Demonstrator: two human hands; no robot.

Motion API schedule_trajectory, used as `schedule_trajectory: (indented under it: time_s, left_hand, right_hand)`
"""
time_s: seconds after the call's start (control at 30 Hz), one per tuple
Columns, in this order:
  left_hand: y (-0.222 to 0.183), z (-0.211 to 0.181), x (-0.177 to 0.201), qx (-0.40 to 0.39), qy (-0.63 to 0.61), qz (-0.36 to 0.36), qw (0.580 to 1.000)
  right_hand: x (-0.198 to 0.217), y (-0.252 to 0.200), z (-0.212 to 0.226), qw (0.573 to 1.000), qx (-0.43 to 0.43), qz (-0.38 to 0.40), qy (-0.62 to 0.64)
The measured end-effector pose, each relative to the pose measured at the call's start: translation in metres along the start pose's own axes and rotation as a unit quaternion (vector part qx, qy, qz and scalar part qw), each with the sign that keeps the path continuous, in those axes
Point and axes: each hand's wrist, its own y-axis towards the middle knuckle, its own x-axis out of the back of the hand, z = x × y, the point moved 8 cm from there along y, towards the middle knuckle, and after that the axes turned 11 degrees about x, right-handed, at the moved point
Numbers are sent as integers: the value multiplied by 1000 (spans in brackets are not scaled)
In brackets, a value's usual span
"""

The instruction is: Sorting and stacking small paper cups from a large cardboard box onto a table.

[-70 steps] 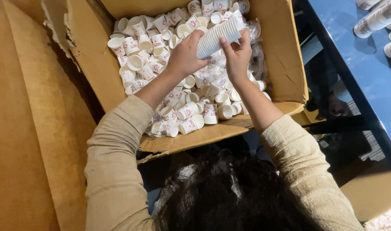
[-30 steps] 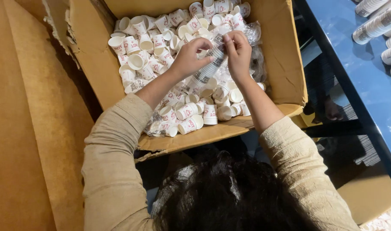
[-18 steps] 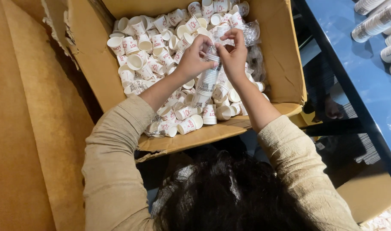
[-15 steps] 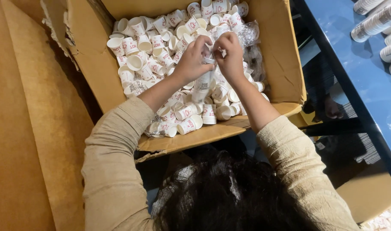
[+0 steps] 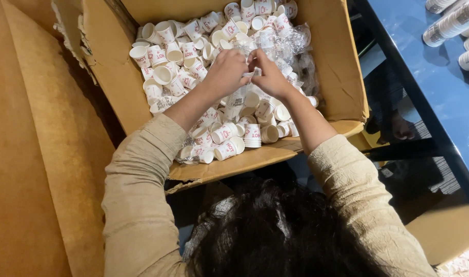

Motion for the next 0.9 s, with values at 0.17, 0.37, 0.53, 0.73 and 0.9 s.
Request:
schedule_trajectory:
  time_s: [0.17, 0.37, 0.53, 0.73, 0.9]
  left_hand:
    - [2, 46, -17, 123, -46, 108, 985]
    - [25, 97, 13, 214, -128, -21, 968]
    - [38, 111, 41, 286, -173, -144, 931]
    - [23, 133, -24, 409, -268, -39, 872]
    - [41, 120, -117, 389, -521, 123, 750]
  right_hand:
    - [16, 7, -31, 980, 33, -82, 181]
    - [5, 6, 9, 996, -66, 48, 25]
    - [23, 18, 33, 992, 71, 44, -94]
    - [77, 2, 15, 995, -42, -81, 26]
    - [118, -31, 49, 937, 195, -282, 73]
